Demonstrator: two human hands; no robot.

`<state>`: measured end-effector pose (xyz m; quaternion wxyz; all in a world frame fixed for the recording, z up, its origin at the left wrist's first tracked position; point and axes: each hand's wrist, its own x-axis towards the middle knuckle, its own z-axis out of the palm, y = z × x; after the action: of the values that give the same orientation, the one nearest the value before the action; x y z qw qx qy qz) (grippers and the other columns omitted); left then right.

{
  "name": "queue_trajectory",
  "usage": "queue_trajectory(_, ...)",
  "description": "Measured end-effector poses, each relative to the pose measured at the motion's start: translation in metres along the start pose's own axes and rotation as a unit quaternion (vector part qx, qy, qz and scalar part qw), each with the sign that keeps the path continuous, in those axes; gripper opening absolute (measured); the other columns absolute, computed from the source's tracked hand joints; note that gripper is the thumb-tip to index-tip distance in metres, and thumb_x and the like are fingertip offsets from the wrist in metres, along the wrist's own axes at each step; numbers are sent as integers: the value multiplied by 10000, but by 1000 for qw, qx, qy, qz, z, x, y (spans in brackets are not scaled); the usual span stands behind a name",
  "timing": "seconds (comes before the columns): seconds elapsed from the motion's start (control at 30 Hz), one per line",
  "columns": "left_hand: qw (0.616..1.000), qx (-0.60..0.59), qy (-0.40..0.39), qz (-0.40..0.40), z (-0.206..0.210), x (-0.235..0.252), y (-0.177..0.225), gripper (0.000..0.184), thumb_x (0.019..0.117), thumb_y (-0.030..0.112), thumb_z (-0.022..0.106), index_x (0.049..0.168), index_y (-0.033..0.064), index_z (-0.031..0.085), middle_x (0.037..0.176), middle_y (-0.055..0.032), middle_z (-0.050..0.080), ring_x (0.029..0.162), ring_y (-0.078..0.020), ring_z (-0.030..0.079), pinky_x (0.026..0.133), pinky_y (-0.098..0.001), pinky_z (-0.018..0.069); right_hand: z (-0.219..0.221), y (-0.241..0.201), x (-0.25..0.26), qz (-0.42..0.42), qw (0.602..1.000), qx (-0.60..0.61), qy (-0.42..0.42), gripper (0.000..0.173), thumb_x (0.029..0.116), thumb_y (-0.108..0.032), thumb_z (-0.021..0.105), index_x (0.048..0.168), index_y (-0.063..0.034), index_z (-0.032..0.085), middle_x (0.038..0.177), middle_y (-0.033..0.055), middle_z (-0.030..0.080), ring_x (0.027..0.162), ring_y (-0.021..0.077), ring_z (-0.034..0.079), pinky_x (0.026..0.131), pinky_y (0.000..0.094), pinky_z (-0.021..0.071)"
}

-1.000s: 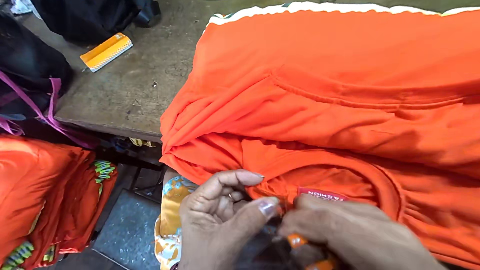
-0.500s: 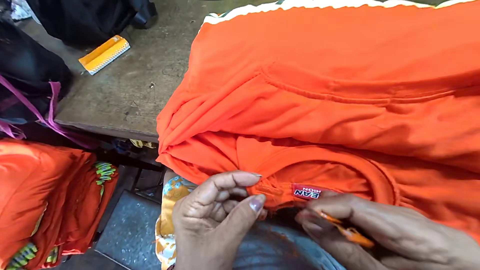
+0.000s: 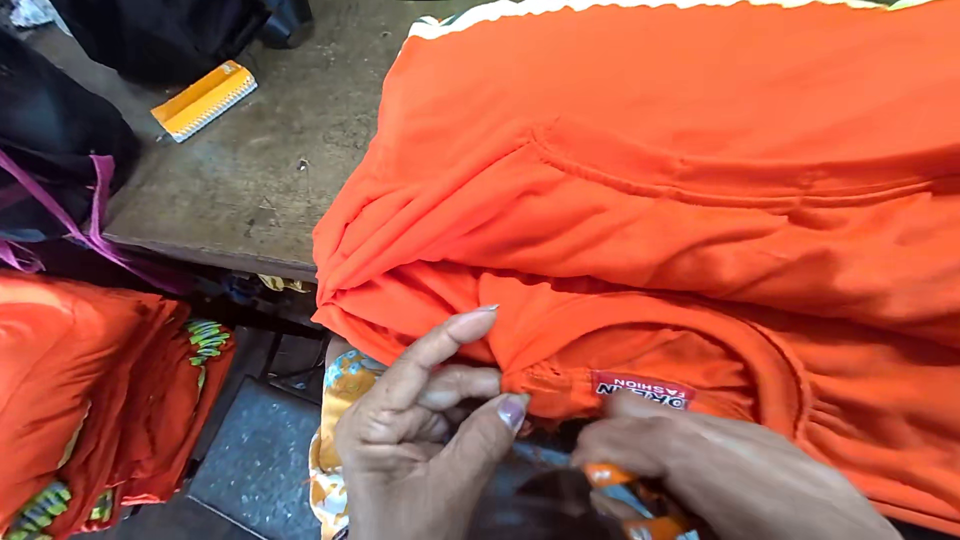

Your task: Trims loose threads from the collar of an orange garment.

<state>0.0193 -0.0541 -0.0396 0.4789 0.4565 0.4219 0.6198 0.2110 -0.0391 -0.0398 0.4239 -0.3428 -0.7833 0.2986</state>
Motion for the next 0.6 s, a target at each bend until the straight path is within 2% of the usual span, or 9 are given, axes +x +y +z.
queue_trajectory(0.07,998,-39,5,-43,-1,1,2,502,895,-55,698,1377,70,633,902,-142,756,776,-150,736,742,-283,622,-8,5,-7,13,993,-116,11,456,1074,-468,480,1127,-55,669,866,94,672,766,147,627,676,276,500)
queue_trajectory(0.13,994,-78,5,-74,-1,2,4,495,910,-43,691,1388,68,625,907,-176,753,777,-198,755,729,-327,643,-15,13,-13,-2,973,-227,25,472,1110,-420,358,1207,-61,647,866,110,640,756,178,586,640,301,457)
queue_trajectory(0.17,992,-97,7,-85,-1,2,4,493,913,-39,692,1389,65,623,912,-189,752,774,-217,760,716,-339,648,-17,17,-15,-13,964,-262,35,445,1114,-384,350,1223,-68,643,855,111,628,744,185,577,628,304,446)
queue_trajectory(0.33,987,-121,15,-101,3,2,6,502,915,-56,678,1402,47,610,926,-209,749,763,-226,759,695,-344,648,-15,23,-20,-67,948,-306,59,373,1101,-325,415,1193,-48,648,783,102,556,674,215,511,590,318,399)
queue_trajectory(0.47,989,-109,23,-94,4,1,8,505,909,-61,686,1398,36,609,921,-213,749,772,-236,764,703,-346,651,-9,23,-15,-81,943,-313,78,373,1105,-338,410,1194,-62,646,790,90,561,674,198,518,580,306,397)
queue_trajectory(0.6,991,-93,27,-88,4,-1,6,518,902,-68,688,1402,40,603,903,-218,747,764,-244,764,700,-350,652,-7,25,-13,-88,941,-316,84,359,1097,-342,434,1118,-55,648,763,78,533,639,194,483,552,308,367)
